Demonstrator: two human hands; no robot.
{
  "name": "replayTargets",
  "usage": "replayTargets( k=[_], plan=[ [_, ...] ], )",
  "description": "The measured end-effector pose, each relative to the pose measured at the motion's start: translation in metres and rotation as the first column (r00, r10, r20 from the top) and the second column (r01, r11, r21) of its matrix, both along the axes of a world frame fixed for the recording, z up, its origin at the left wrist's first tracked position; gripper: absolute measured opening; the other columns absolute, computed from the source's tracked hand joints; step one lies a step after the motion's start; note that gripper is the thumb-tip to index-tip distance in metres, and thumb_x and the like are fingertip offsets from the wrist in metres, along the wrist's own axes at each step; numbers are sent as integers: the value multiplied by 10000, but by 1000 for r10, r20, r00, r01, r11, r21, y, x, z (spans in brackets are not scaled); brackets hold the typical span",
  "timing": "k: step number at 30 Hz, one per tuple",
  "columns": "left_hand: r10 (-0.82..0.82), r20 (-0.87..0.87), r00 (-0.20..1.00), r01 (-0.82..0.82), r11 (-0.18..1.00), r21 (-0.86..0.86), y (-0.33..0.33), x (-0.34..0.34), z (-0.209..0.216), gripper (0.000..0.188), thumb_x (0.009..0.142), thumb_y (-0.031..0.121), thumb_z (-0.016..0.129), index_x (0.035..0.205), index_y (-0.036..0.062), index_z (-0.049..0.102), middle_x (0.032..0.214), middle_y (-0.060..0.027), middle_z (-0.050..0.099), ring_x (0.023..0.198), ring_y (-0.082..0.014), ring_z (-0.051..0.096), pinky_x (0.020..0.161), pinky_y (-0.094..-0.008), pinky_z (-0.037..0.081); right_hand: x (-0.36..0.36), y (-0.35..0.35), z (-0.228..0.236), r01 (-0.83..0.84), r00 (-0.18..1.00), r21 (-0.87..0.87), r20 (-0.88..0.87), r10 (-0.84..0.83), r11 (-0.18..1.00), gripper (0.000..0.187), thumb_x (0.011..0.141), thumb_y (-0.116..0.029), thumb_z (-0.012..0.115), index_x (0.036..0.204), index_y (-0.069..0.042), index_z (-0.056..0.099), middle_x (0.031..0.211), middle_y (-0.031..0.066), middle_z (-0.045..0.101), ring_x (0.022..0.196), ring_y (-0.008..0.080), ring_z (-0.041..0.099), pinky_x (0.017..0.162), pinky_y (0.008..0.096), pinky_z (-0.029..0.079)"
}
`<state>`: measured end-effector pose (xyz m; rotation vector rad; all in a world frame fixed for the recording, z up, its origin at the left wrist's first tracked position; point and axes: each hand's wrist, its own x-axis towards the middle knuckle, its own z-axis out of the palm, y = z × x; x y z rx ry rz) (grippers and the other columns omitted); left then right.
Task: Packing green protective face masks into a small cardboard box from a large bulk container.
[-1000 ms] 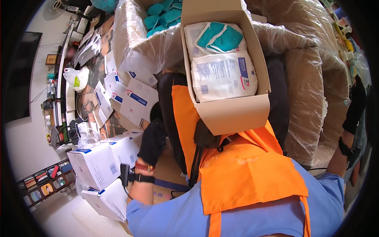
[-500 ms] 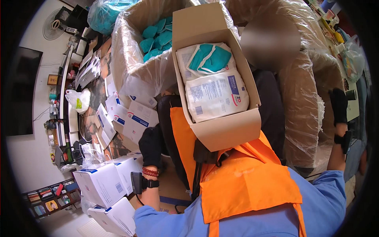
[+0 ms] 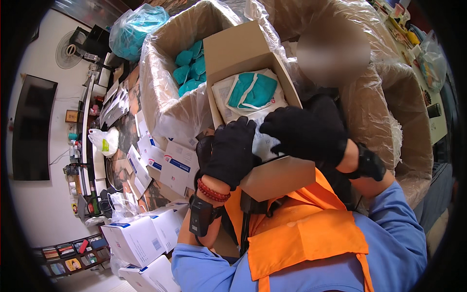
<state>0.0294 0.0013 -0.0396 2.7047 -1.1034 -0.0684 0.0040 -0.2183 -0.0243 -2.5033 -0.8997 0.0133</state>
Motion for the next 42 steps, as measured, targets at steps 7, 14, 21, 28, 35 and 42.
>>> replayTargets(
  k=[7, 14, 21, 28, 35, 42],
  plan=[
    [-22, -166, 986, 21, 1000, -7, 9, 10, -16, 870, 630, 357, 828, 1361, 63, 459, 1367, -180, 507, 1252, -341, 495, 1048, -425, 391, 14, 17, -36, -66, 996, -88, -67, 60, 994, 693, 644, -157, 776, 1258, 10, 499, 1013, 253, 584, 922, 411, 602, 836, 446, 482],
    [-90, -200, 976, 18, 942, -335, 32, 6, 8, 487, 765, 185, 743, 1201, 19, 602, 1209, -181, 615, 1126, -326, 596, 977, -374, 463, 9, -11, -8, -38, 996, 219, -76, 56, 975, 460, 716, -156, 752, 1136, -34, 610, 1007, 195, 634, 958, 381, 614, 831, 426, 497],
    [108, -492, 864, -430, 667, -608, 28, 1, 12, 160, 883, 167, 661, 966, 39, 707, 900, -114, 691, 814, -202, 670, 706, -310, 507, 28, -19, 23, 153, 985, 274, -119, -124, 950, 179, 846, -150, 694, 1007, -73, 682, 880, 112, 697, 774, 233, 693, 735, 312, 536],
    [180, -220, 959, -282, 705, -650, 18, 11, 16, 157, 898, 184, 645, 932, 41, 699, 816, -107, 673, 749, -216, 658, 669, -323, 495, 22, 14, 37, 196, 981, 248, -48, -189, 949, 174, 883, -218, 653, 942, -55, 668, 847, 155, 677, 763, 320, 667, 698, 346, 529],
    [139, -448, 883, -450, 520, -726, 13, 22, 11, 191, 904, 215, 655, 942, 30, 686, 829, -117, 677, 769, -212, 657, 690, -311, 495, 56, 11, 24, 279, 960, 96, -27, -278, 955, 198, 864, -274, 645, 941, -96, 686, 856, 140, 681, 820, 301, 676, 718, 400, 534],
    [90, -548, 832, -521, 465, -715, 9, 19, 9, 203, 936, 212, 616, 957, 21, 682, 840, -104, 694, 784, -173, 655, 707, -308, 493, 47, 16, 28, 144, 990, 214, -25, -142, 966, 226, 866, -268, 640, 992, -90, 700, 842, 145, 686, 820, 317, 668, 762, 402, 524]
  ],
)
